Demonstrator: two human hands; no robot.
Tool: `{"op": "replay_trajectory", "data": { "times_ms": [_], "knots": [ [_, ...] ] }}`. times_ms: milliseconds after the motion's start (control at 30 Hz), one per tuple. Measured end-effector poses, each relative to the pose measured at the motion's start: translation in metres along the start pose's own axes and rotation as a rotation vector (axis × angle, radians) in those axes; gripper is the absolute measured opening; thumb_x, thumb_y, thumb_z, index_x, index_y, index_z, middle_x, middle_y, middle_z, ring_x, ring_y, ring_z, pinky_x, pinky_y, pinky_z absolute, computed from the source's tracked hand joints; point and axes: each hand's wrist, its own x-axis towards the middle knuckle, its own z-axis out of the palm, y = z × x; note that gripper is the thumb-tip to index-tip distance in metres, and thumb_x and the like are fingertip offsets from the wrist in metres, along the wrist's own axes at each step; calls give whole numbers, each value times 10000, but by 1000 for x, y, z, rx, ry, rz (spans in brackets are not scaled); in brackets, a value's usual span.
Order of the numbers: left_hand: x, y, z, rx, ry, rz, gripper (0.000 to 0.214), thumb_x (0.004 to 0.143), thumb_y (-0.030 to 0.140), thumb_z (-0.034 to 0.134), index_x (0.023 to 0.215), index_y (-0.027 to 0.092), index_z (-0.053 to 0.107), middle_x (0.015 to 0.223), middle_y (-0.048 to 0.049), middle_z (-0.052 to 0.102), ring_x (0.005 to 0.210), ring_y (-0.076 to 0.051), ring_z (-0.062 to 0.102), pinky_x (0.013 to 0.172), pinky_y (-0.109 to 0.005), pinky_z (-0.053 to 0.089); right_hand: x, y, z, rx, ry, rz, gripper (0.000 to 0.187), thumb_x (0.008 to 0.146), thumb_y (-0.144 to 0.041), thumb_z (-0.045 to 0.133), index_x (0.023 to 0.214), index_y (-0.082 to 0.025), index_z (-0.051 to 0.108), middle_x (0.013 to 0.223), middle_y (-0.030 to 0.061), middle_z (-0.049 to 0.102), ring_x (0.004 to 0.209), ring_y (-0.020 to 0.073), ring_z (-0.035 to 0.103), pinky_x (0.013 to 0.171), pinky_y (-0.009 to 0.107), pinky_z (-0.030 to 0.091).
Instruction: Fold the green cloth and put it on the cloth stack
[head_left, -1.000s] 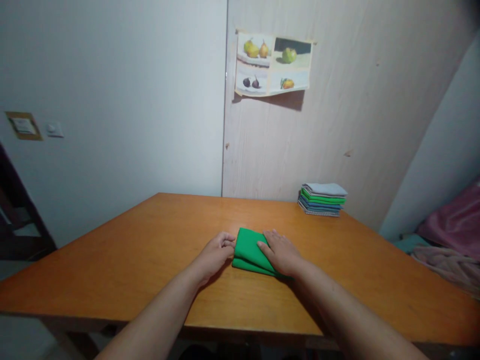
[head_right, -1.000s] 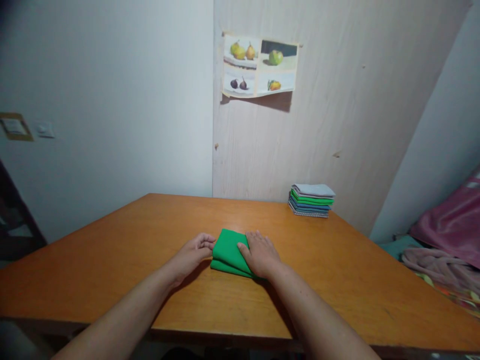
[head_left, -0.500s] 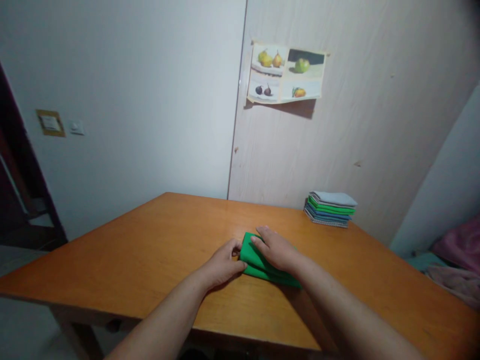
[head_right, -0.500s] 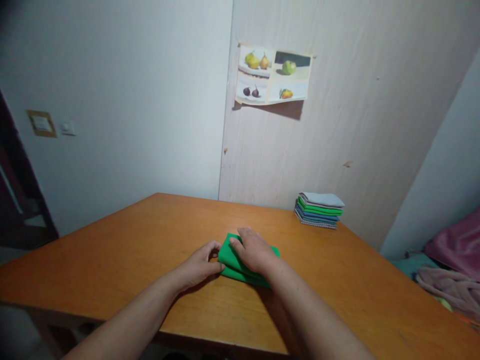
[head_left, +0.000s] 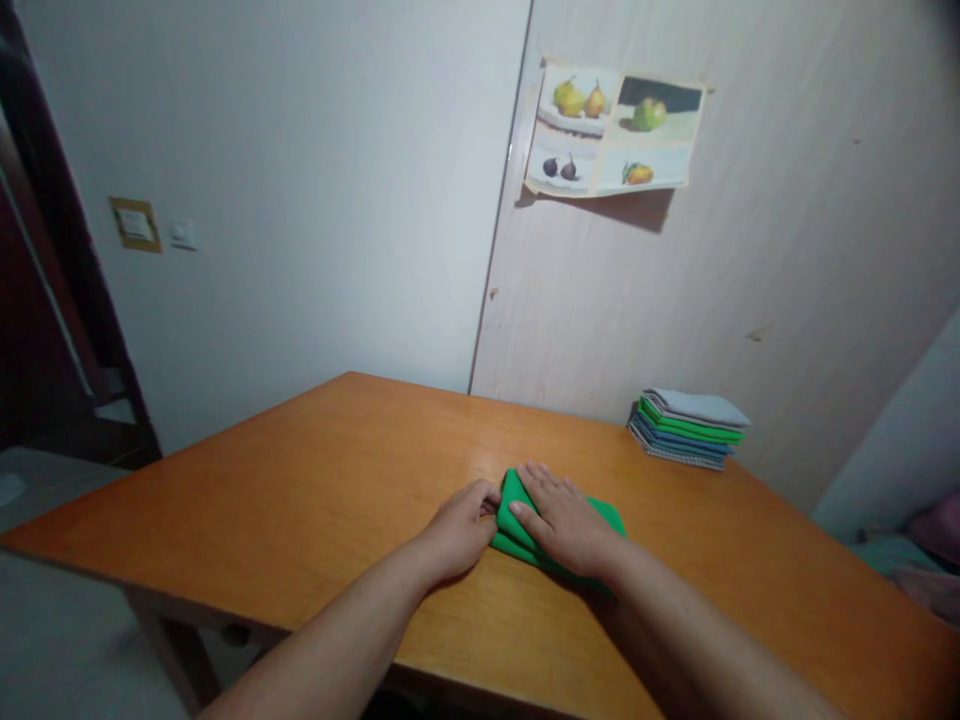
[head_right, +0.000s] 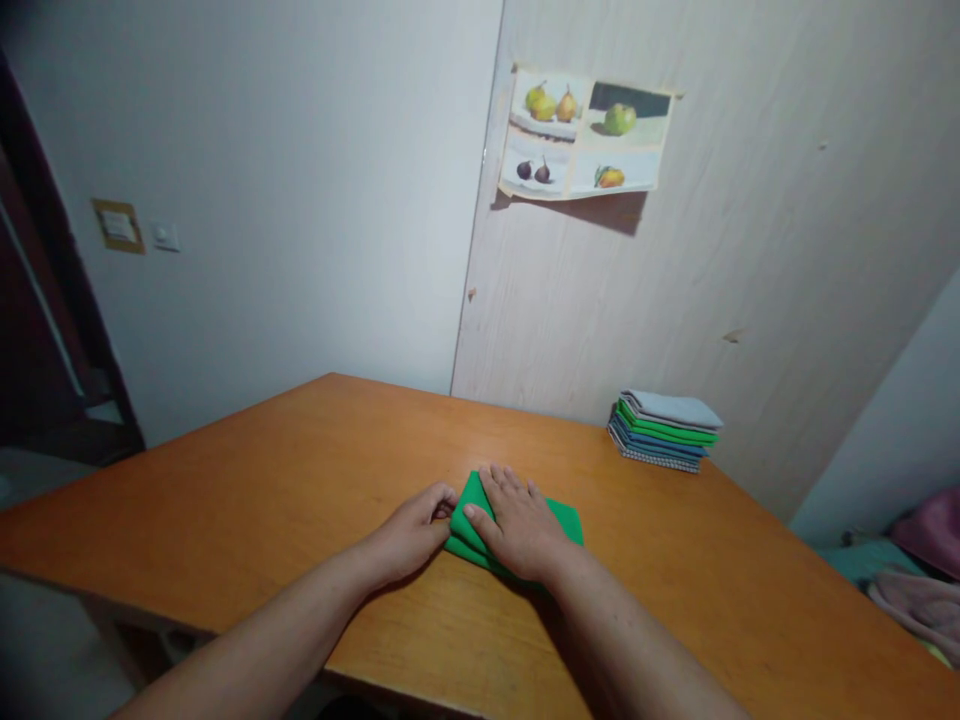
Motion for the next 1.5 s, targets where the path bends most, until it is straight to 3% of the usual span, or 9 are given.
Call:
{"op": "replay_trajectory", "data": {
  "times_ms": [333,667,767,900,1100,1333,1500],
  "knots": [
    [0,-5,-1,50,21,-30,151,797,217,590,932,227,659,992,-36,722,966,-228,625,845,-326,484,-4,0,8,-43,-6,8,809,937,-722,242,1586,-246,158,1638,90,134,1508,300,116,1186,587,132],
    [-1,-1,1,-45,34,-25,110,828,231,573,914,206,639,966,-41,718,925,-208,634,815,-305,492,-1,1,7,-24,-7,3,813,933,-730,241,1580,-242,195,1636,92,154,1505,297,135,1188,569,155],
    [4,1,-1,-29,126,-29,106,849,236,528,881,191,619,896,-35,693,853,-190,621,764,-288,482,-1,3,3,8,4,22,830,927,-746,226,1574,-227,223,1628,87,192,1505,280,146,1199,544,152],
    [24,-1,-10,154,212,-88,124,814,199,535,885,180,634,872,-29,674,843,-186,603,762,-281,461,-5,11,0,-15,40,173,919,903,-784,172,1565,-151,244,1614,119,224,1501,306,150,1195,589,110],
    [61,-14,-13,200,151,-118,186,753,155,585,900,173,698,862,-42,701,817,-198,611,753,-291,462,-16,25,13,-42,36,207,889,910,-773,171,1569,-180,234,1620,84,205,1502,288,149,1194,592,131],
    [90,-30,0,127,-85,-97,234,703,133,573,857,161,747,766,-18,717,704,-172,616,669,-263,480,-16,31,20,-71,45,194,846,922,-752,185,1567,-209,252,1614,54,230,1500,285,164,1193,587,168],
    [102,-33,-5,64,-220,-77,283,664,126,557,873,146,746,767,-4,710,691,-150,599,649,-239,469,-16,32,21,-90,48,192,812,932,-733,216,1559,-222,278,1608,46,263,1492,279,203,1198,559,177]
  ]
}}
